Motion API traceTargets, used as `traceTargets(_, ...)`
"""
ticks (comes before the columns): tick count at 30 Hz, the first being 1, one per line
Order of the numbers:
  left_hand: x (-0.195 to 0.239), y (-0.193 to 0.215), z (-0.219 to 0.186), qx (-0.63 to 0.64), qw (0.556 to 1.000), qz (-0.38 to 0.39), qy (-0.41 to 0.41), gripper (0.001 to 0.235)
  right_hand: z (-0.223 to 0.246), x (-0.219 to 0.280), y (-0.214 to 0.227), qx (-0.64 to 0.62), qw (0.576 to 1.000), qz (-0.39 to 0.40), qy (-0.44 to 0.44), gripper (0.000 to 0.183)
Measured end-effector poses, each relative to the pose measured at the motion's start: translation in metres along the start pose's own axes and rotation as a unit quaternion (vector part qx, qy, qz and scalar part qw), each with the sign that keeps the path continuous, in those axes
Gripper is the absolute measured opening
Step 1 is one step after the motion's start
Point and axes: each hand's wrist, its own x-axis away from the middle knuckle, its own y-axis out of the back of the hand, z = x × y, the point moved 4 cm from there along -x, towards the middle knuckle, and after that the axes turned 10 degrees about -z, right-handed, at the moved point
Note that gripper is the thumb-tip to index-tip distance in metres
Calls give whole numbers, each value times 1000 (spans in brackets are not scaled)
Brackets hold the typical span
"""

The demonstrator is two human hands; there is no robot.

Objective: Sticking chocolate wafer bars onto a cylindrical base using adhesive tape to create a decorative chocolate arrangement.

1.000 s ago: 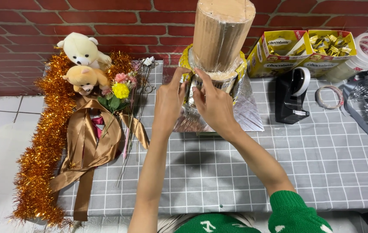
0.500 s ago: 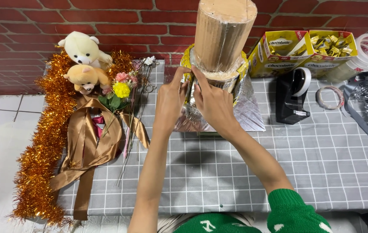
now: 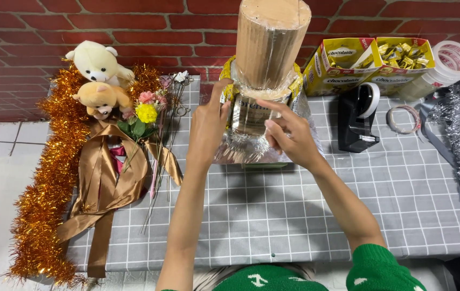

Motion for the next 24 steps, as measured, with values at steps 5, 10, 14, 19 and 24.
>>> traceTargets(5,2,-3,-3,-31,999,13,-21,42,-30,41,74,131,981,-124,66,30)
traceTargets(10,1,-5,-7,-32,999,31,-7,39,-57,75,164,402,862,-274,142,28)
traceTargets(14,1,-10,-6,-44,998,34,8,40,-96,105,219,443,834,-327,10,11)
traceTargets(19,1,-8,-12,-41,999,25,2,38,-114,109,219,302,890,-304,-155,17)
traceTargets(24,3,1,-20,-26,999,14,-14,41,-110,104,214,135,896,-366,-211,18)
